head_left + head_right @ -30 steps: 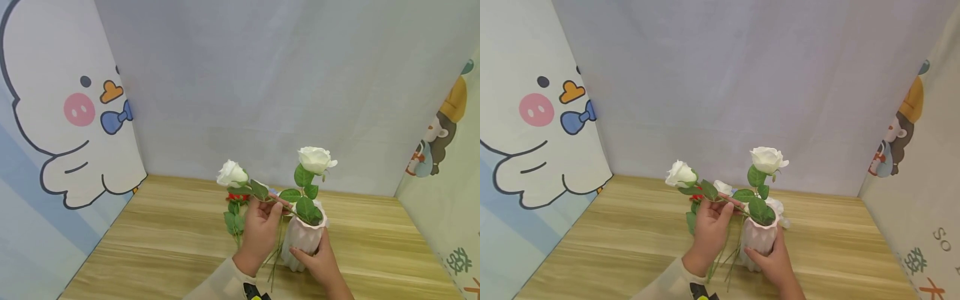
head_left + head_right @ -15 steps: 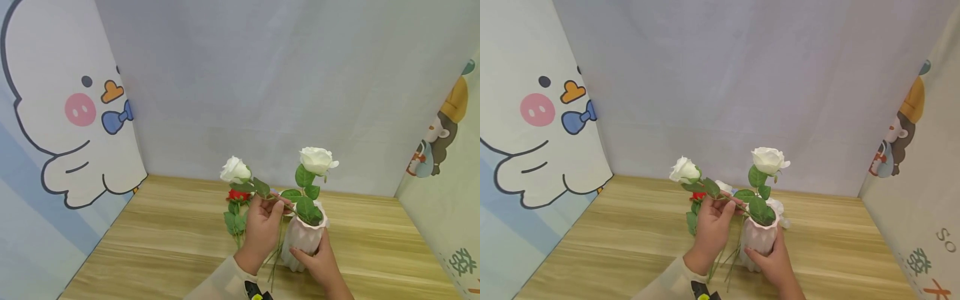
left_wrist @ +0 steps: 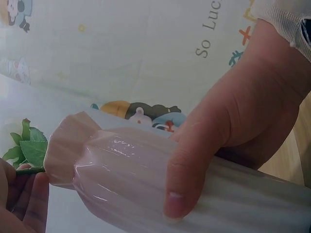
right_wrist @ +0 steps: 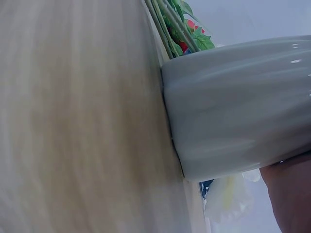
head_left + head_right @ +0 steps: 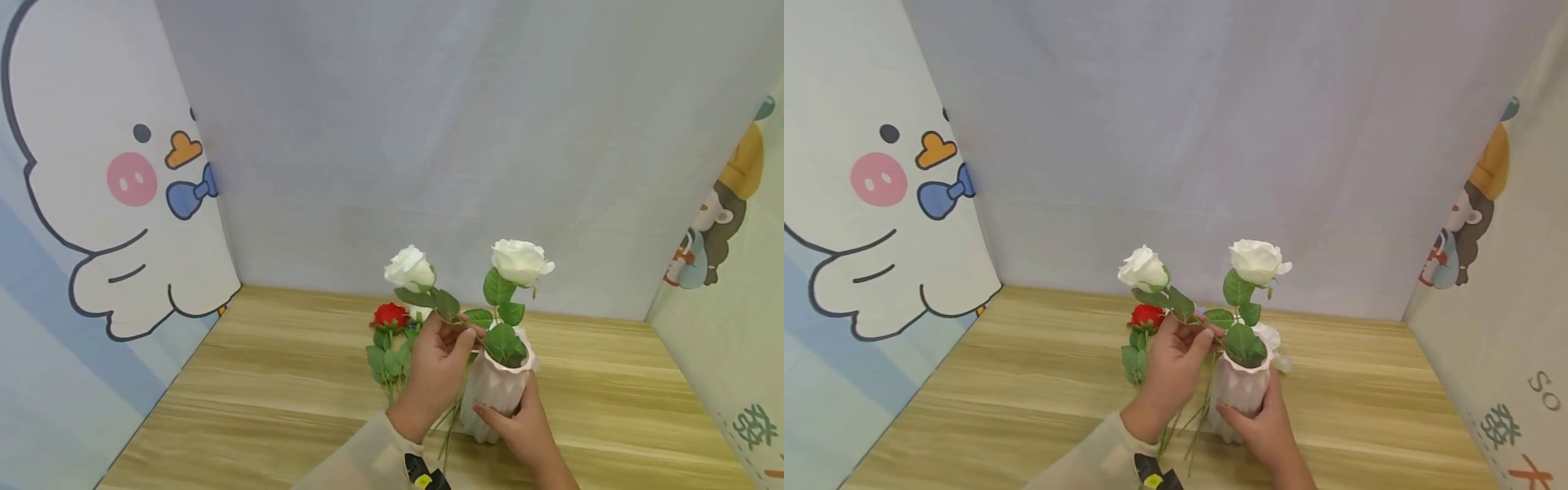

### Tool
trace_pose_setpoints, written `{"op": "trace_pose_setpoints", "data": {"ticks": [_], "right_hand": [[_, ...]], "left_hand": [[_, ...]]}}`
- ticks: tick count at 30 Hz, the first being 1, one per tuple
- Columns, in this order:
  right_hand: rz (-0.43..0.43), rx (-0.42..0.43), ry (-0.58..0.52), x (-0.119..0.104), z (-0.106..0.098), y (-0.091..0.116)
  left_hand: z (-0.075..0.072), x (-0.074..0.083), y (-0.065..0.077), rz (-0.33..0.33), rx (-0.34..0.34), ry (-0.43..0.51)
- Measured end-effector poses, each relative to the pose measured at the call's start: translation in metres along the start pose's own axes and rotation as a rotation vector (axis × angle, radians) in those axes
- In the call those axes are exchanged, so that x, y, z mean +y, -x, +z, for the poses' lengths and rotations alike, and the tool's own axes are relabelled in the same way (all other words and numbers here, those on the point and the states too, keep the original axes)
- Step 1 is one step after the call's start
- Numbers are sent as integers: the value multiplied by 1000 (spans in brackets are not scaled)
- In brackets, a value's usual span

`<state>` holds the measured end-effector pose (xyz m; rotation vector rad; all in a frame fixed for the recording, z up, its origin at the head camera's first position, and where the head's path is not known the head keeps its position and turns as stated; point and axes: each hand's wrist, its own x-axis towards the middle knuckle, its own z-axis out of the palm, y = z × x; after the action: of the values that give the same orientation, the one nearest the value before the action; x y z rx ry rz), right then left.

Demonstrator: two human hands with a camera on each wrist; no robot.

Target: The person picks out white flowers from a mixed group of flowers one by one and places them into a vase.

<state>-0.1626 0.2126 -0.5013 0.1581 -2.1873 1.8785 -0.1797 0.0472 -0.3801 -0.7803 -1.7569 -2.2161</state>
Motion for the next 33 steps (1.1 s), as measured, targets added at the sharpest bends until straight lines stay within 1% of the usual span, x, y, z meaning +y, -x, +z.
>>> {"op": "trace_pose_setpoints", "data": {"ticks": [4, 8, 11, 16, 23, 28, 33], "right_hand": [[-14, 7, -7, 1, 1, 0], [-32, 4, -1, 0, 2, 1], [-45, -5, 0, -1, 2, 1], [-46, -6, -17, -1, 2, 1], [-74, -28, 2, 0, 0, 0], [-84, -34, -4, 0, 0, -1], [-56, -22, -2, -1, 0, 0]], "left_hand": [[0, 3, 0, -9, 12, -17], [0, 4, -1, 3, 19, -21], [0, 3, 0, 4, 14, -41], [3, 2, 3, -42, 5, -91], [9, -2, 6, -109, 30, -160], [11, -2, 6, -114, 46, -147], [11, 0, 2, -149, 104, -113]]}}
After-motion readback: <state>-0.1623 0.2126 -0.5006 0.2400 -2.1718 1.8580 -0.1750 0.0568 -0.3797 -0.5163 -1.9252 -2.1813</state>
